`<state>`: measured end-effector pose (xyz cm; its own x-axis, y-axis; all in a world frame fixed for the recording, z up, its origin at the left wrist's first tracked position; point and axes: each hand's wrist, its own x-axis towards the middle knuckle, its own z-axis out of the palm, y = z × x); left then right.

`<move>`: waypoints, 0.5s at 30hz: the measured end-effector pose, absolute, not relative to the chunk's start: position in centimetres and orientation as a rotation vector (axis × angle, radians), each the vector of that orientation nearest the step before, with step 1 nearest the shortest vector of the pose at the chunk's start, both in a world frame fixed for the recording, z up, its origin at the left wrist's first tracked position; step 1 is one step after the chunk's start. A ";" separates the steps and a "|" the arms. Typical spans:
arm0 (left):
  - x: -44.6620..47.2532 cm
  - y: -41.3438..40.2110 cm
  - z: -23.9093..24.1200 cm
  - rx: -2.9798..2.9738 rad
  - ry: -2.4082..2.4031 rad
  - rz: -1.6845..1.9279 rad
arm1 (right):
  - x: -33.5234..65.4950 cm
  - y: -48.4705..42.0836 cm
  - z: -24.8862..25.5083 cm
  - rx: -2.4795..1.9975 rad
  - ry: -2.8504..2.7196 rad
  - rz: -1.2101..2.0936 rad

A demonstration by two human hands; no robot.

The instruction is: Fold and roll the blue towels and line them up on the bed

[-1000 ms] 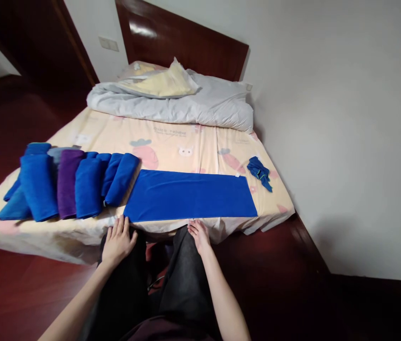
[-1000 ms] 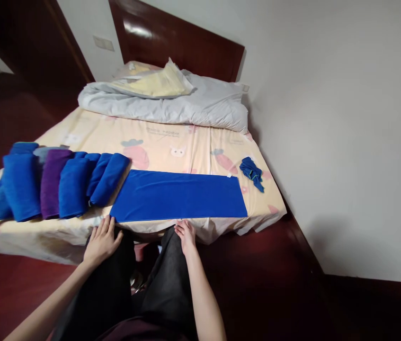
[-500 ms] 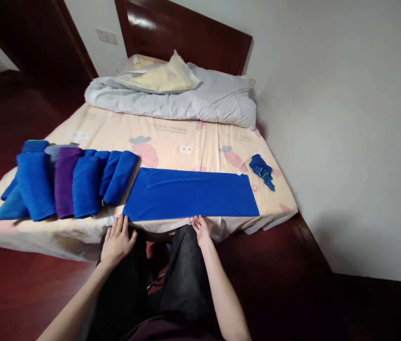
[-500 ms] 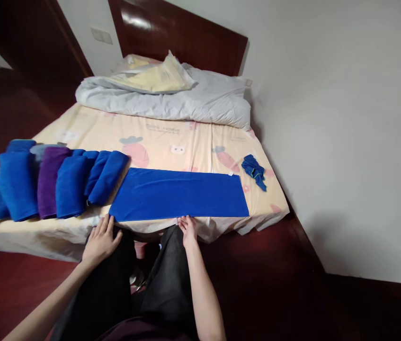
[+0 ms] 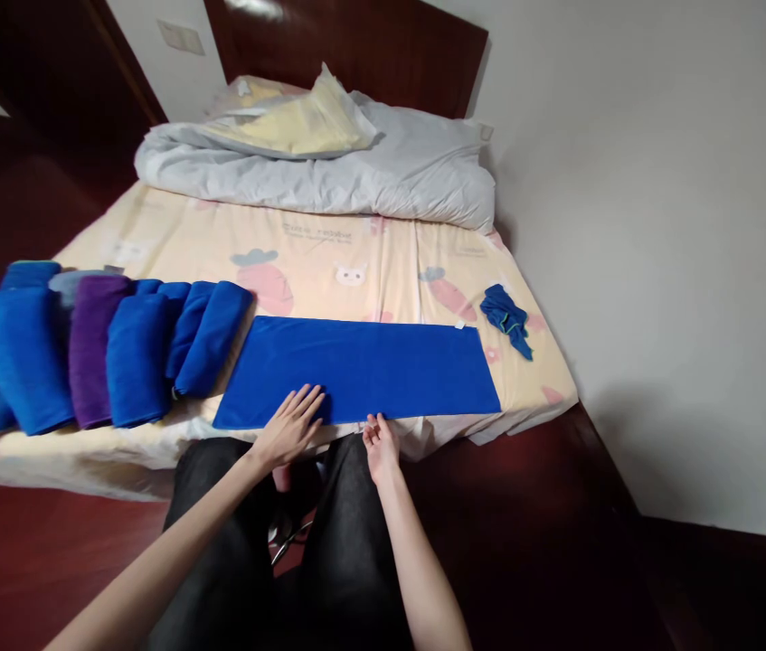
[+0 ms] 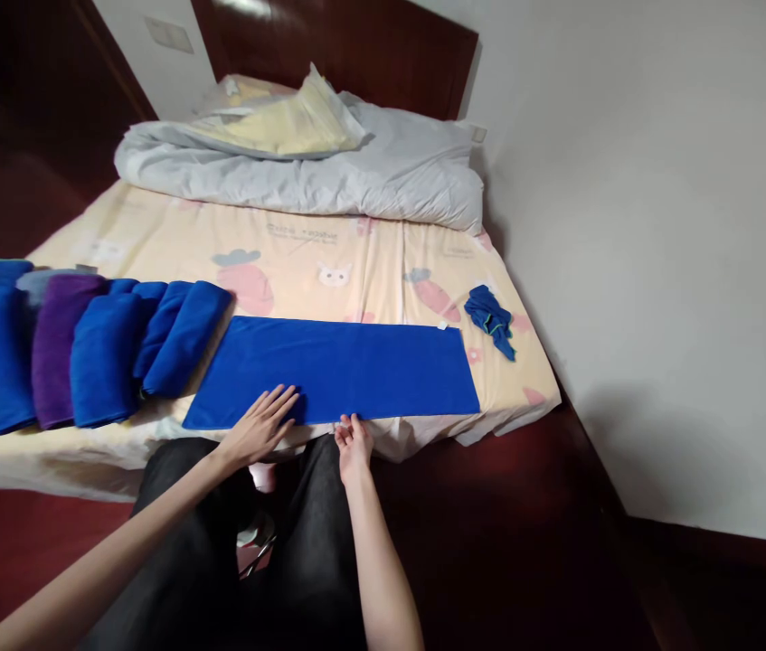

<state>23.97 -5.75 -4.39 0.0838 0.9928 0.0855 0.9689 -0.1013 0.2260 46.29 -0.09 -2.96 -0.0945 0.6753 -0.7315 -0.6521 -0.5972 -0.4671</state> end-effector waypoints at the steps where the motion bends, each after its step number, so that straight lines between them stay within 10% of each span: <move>1: 24.5 -3.7 -4.0 2.255 1.958 0.294 | 46.2 -0.2 -3.0 -1.237 -0.017 1.827; 15: 29.1 18.5 -1.5 2.058 1.985 0.017 | 47.2 -1.3 -4.4 -1.240 0.008 1.892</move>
